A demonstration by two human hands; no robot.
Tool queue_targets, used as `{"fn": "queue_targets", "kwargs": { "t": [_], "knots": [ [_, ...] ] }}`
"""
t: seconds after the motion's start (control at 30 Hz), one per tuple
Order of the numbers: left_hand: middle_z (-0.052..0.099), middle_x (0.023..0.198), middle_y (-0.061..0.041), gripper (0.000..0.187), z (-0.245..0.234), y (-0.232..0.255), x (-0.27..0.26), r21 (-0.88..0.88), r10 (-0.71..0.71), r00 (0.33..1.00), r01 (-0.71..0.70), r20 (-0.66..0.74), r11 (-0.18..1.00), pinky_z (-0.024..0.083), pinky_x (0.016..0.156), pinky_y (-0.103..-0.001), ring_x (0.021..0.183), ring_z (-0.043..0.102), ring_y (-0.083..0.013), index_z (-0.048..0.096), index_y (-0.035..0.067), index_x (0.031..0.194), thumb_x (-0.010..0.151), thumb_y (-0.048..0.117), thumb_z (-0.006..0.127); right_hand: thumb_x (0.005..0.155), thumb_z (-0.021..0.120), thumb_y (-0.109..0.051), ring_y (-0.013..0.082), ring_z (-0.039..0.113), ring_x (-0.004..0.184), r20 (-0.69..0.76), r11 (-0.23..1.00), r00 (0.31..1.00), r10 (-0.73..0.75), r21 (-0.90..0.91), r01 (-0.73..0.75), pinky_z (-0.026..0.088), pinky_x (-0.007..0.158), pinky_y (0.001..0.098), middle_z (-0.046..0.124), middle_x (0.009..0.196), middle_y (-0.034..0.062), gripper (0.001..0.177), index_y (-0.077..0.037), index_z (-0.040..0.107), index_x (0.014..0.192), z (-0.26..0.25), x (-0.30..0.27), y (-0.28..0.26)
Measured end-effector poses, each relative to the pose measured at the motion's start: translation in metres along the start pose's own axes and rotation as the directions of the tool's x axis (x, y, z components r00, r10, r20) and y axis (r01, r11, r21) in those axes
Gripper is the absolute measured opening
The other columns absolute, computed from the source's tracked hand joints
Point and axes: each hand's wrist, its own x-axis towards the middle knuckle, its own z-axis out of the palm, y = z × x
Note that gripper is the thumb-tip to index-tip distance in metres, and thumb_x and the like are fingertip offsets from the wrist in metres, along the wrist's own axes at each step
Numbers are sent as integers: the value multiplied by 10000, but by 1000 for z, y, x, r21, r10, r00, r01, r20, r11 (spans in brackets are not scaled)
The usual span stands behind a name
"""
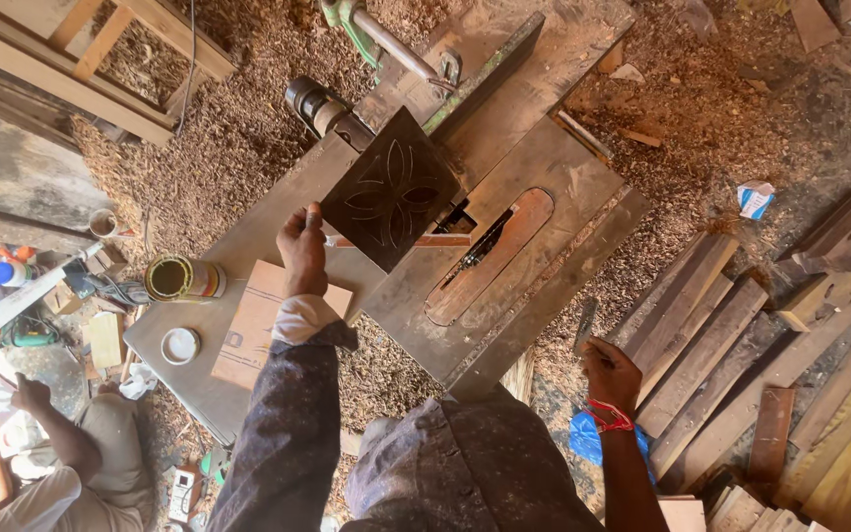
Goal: The person applies a finish to a wooden board by hand and using a tool, dipping it into a can of liquid and spreading it across the surface of the wood.
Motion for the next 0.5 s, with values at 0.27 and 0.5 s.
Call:
{"fn": "queue_targets", "kwargs": {
  "t": [0.27, 0.5],
  "knots": [
    [763, 1049, -2, 260, -4, -13, 5, 38, 171, 985, -170, -19, 985, 504, 762, -205, 831, 604, -28, 767, 49, 1185, 998, 230, 751, 934, 743, -97, 119, 655, 708, 7, 1000, 1000, 20, 23, -20, 527, 619, 246, 736, 902, 96, 276, 34, 733, 1177, 1, -3, -5],
    [651, 969, 56, 370, -4, 3, -12, -54, 100, 995, -101, -22, 993, 474, 626, -203, 704, 540, -21, 667, 153, 1290, 930, 145, 751, 932, 732, -96, 122, 685, 733, 4, 999, 999, 35, 3, -35, 544, 639, 244, 745, 928, 94, 277, 39, 721, 1173, 5, -6, -26]
  ]
}}
